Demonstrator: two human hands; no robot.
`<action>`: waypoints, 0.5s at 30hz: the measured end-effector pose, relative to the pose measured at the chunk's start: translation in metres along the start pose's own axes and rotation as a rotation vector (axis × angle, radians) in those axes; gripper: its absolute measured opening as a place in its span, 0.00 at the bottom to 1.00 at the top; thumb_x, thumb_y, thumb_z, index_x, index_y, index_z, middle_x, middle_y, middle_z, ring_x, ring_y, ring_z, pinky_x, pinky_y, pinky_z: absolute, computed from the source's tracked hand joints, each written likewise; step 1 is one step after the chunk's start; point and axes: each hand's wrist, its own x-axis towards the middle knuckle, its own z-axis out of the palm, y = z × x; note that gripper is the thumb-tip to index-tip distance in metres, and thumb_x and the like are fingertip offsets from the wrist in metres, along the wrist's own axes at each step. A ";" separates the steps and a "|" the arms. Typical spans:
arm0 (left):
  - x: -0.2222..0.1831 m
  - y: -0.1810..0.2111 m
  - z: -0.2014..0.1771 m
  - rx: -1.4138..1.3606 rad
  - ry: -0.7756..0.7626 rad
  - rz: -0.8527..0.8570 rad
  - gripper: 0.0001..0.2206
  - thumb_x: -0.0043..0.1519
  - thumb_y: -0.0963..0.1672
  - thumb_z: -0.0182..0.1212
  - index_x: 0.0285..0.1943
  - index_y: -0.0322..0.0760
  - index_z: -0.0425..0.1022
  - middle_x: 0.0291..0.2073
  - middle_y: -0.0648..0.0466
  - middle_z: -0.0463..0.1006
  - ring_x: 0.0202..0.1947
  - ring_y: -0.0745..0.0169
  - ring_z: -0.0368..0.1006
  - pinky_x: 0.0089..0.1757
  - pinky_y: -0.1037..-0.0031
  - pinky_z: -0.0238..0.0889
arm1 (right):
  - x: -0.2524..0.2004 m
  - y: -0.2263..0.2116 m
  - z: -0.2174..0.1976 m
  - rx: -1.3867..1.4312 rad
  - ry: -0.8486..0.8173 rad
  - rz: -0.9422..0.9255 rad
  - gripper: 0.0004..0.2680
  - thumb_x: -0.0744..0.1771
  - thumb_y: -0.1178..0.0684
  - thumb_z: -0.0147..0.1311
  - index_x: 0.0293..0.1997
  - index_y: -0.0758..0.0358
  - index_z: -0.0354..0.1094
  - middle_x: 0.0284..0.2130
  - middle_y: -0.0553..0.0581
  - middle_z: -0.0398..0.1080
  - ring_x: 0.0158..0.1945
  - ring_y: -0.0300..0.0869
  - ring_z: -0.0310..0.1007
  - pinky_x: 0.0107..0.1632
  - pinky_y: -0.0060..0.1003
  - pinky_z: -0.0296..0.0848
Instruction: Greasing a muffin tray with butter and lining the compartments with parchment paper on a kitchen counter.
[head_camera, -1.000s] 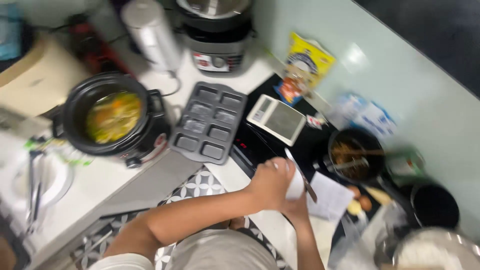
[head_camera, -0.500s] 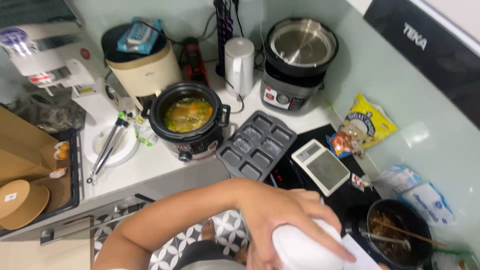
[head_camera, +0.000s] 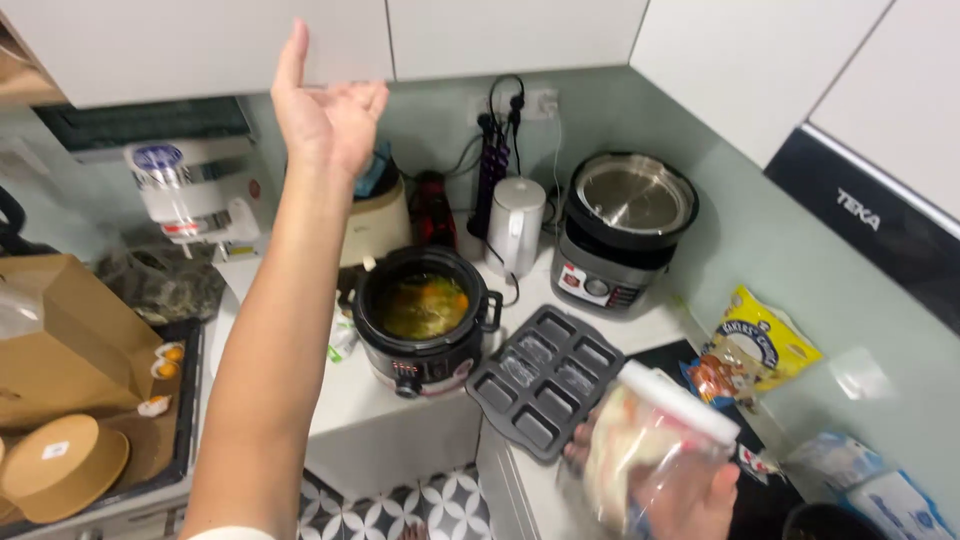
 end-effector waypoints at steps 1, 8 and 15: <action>0.006 0.002 0.000 0.002 -0.014 0.008 0.27 0.58 0.51 0.68 0.59 0.34 0.63 0.55 0.39 0.71 0.55 0.45 0.71 0.54 0.60 0.63 | 0.015 -0.006 0.000 0.002 -0.016 -0.004 0.38 0.67 0.38 0.67 0.75 0.77 0.44 0.62 0.86 0.60 0.59 0.74 0.64 0.61 0.67 0.63; -0.096 0.024 0.013 0.072 0.042 -0.102 0.18 0.61 0.48 0.66 0.53 0.33 0.68 0.38 0.49 0.74 0.41 0.53 0.73 0.47 0.64 0.65 | 0.079 -0.025 -0.005 -0.714 0.084 -0.184 0.47 0.58 0.31 0.69 0.79 0.63 0.37 0.64 0.69 0.58 0.64 0.65 0.61 0.62 0.73 0.59; -0.244 0.154 -0.037 -0.028 -0.282 -0.139 0.05 0.63 0.41 0.55 0.42 0.35 0.64 0.27 0.52 0.68 0.21 0.59 0.65 0.31 0.70 0.58 | 0.173 0.039 0.054 -0.833 -0.149 -0.422 0.37 0.59 0.46 0.75 0.69 0.64 0.46 0.64 0.66 0.58 0.71 0.56 0.60 0.73 0.60 0.58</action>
